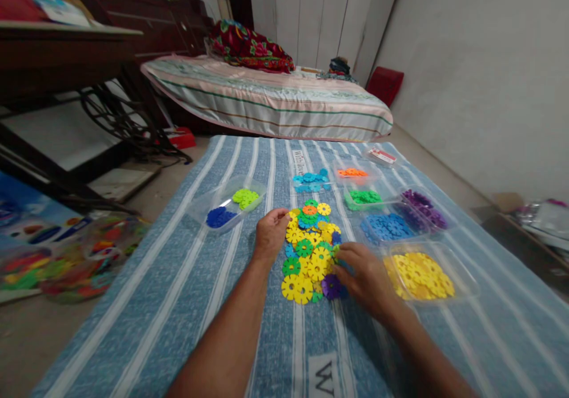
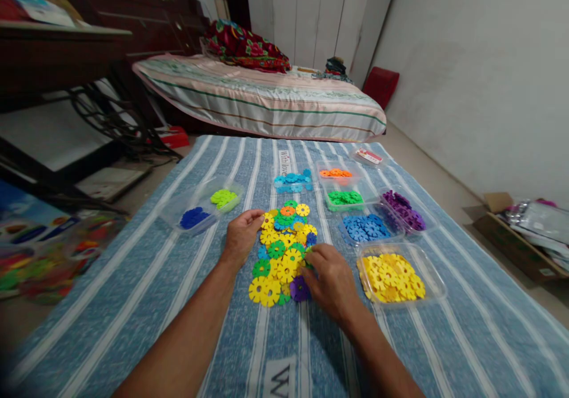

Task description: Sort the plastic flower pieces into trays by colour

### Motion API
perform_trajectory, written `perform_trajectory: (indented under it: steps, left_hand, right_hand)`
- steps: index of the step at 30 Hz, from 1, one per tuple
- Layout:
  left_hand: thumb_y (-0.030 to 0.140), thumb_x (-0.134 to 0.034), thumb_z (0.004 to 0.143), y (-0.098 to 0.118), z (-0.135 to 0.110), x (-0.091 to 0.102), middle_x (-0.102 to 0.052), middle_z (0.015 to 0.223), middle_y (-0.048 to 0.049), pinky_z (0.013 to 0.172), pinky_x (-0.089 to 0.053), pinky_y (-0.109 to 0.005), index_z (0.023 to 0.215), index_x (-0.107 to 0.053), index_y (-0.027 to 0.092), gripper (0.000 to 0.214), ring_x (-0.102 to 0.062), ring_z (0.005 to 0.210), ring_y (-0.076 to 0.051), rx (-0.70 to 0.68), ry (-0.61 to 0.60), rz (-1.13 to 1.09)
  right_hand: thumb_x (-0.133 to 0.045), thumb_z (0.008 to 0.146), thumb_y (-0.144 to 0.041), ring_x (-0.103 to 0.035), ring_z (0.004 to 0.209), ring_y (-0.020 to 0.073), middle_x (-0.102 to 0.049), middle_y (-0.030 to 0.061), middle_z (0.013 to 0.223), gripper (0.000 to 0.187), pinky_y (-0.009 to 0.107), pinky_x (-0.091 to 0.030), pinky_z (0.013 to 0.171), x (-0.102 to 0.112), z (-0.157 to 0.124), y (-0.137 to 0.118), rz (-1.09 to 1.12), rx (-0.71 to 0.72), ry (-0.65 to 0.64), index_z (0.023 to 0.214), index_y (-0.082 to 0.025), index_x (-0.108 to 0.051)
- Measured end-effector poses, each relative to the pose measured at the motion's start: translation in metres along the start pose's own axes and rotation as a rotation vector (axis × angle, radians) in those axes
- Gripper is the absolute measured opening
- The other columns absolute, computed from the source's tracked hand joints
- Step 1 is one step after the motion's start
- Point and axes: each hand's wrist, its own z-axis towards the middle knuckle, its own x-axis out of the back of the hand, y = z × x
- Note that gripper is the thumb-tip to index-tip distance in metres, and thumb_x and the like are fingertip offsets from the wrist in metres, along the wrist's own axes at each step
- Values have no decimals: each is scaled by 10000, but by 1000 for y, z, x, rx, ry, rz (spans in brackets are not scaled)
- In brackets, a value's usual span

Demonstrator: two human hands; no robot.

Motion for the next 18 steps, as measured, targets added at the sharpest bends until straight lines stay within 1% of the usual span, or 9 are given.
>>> perform_trajectory:
  steps: [2, 4, 7, 10, 13, 18]
  left_hand:
    - [305, -624, 661, 0, 0, 0, -696, 755, -2, 677, -485, -247, 823, -684, 168, 221, -624, 702, -152, -5, 2, 0]
    - [310, -625, 660, 1, 0, -1, -697, 766, -4, 689, -484, -248, 824, -681, 166, 225, -622, 705, -150, -11, 3, -1]
    - [324, -622, 652, 1, 0, -1, -685, 737, 2, 668, -474, -244, 811, -675, 167, 229, -612, 689, -149, -9, -4, 1]
    - [337, -625, 639, 2, 0, 0, -675, 714, 9, 655, -470, -243, 804, -670, 168, 240, -609, 679, -149, -2, -15, -14]
    - [350, -633, 633, 1, 0, 1, -684, 725, 5, 668, -476, -248, 810, -675, 170, 256, -620, 696, -156, 0, -24, -29]
    - [342, -641, 633, -2, 4, 1, -706, 760, -11, 687, -489, -254, 829, -683, 163, 268, -639, 727, -167, -10, -18, -30]
  right_hand:
    - [-563, 863, -272, -615, 989, 223, -653, 102, 1048, 171, 354, -523, 857, -9, -12, -3, 6, -12, 2, 979, -199, -666]
    - [-596, 839, -289, -589, 1061, 251, -630, 116, 1119, 241, 397, -510, 905, -14, -15, -5, -9, -11, 23, 1055, -196, -644]
    - [-652, 785, -295, -504, 1195, 307, -566, 149, 1249, 407, 472, -452, 999, -21, -9, -10, -59, -6, 35, 1168, -171, -595]
    - [-687, 753, -307, -430, 1265, 351, -533, 184, 1285, 503, 506, -412, 1040, -27, -1, -16, -109, -21, 9, 1206, -122, -574]
    - [-696, 754, -323, -432, 1261, 355, -535, 183, 1273, 483, 513, -417, 1033, -33, 3, -18, -123, -31, 3, 1184, -132, -589]
    - [-683, 773, -297, -442, 1255, 333, -558, 145, 1243, 323, 508, -430, 1021, -37, 1, -18, -89, 11, 61, 1069, -177, -632]
